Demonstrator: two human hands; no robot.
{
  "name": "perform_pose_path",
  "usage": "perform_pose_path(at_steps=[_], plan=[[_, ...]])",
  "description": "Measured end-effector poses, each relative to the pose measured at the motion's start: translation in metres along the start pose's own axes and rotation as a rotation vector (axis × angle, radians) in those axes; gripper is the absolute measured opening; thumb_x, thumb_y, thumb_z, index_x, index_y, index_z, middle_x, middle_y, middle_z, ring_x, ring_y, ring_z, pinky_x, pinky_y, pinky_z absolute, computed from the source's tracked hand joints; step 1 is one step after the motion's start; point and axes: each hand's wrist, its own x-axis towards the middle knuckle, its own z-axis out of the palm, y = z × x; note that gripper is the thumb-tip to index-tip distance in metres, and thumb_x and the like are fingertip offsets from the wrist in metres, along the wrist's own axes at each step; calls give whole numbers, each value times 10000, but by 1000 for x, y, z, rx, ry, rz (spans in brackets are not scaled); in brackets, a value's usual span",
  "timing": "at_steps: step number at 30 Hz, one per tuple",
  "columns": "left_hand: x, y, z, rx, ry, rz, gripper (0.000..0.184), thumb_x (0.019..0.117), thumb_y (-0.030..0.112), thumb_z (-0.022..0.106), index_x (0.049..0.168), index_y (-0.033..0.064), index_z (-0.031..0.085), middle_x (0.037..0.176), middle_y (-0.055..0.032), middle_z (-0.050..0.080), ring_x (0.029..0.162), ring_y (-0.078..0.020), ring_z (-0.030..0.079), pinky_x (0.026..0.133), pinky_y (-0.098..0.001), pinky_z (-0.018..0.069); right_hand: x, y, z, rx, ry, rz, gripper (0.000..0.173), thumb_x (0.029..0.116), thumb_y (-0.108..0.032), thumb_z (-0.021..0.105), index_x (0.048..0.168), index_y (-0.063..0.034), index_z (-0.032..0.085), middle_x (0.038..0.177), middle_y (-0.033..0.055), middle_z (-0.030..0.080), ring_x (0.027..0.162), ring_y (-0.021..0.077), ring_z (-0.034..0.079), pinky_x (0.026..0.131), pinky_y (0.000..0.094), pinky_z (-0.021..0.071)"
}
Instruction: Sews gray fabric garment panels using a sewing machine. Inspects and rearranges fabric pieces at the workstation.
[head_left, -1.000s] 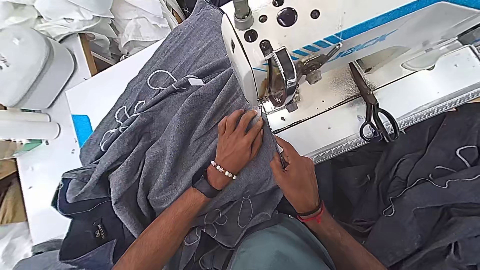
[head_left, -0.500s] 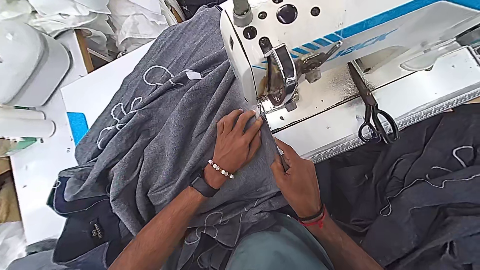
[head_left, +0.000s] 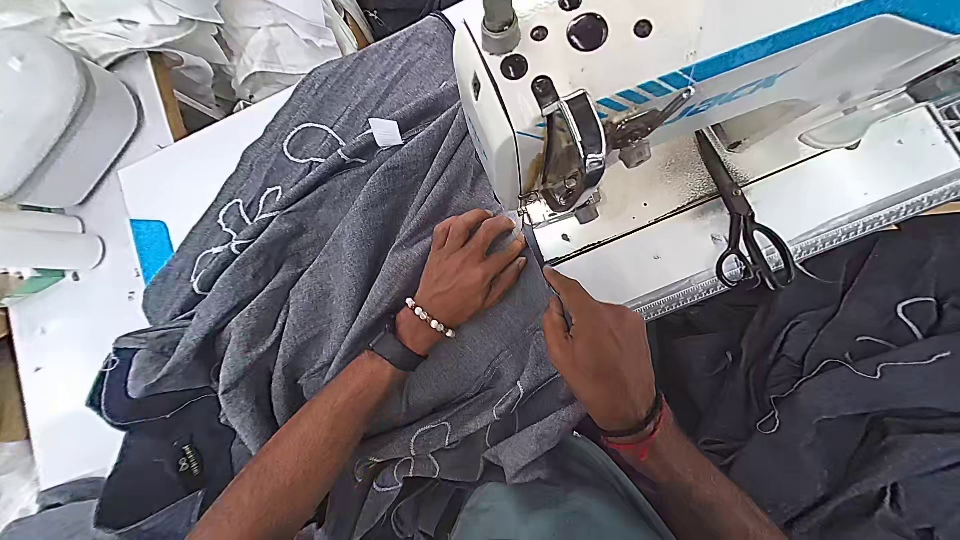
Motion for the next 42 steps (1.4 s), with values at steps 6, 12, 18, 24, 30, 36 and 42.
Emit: perform_pose_path(at_steps=[6,12,18,24,30,36,42], plan=[[13,-21,-13,11,-31,177,302,1022,338,550,1195,222,769,1282,-68,685,1229,-307,579,1044,-502,413,42,-7,3,-43,-125,7,378,973,-277,515,1276,-164,710,575,35,577,500,259,587,432,438,426],[-18,23,4,-235,-31,-265,382,1054,319,478,1377,236,663,1517,30,551,1469,-223,417,1188,-460,361,58,18,22,-120,-135,72,430,976,-452,567,1303,-192,665,622,74,618,558,317,632,468,488,458],[-17,-4,-3,-157,-76,32,388,1035,478,494,1368,380,665,1538,-35,520,1456,-288,411,1165,-532,333,-13,72,-13,151,-251,46,550,906,-419,689,1373,-138,615,711,12,686,579,170,642,531,420,546],[-11,18,-5,-238,-97,51,312,1009,312,517,1177,267,776,1392,-53,624,1343,-274,526,1124,-486,410,-90,63,-13,70,-293,-370,232,916,-121,555,1110,-105,682,835,30,692,576,177,646,435,366,511],[-18,24,5,-214,1,32,282,1015,301,537,1151,265,781,1391,-53,624,1355,-268,516,1134,-493,393,-69,43,29,-135,-1371,-296,409,957,-170,631,1364,-128,609,1133,222,696,1038,435,678,827,637,538],[-18,23,2,-198,-22,73,315,1023,316,519,1220,277,762,1405,-44,616,1347,-265,511,1131,-503,369,-4,22,-6,299,-229,-146,250,1037,-208,546,1109,-116,767,906,21,732,743,123,692,652,341,601],[-16,19,1,-166,39,104,276,1004,349,569,1128,236,789,1315,-48,674,1282,-266,571,1082,-512,415,44,21,25,61,-59,115,235,989,-386,658,1065,-202,782,875,-9,715,708,165,665,610,422,541]])
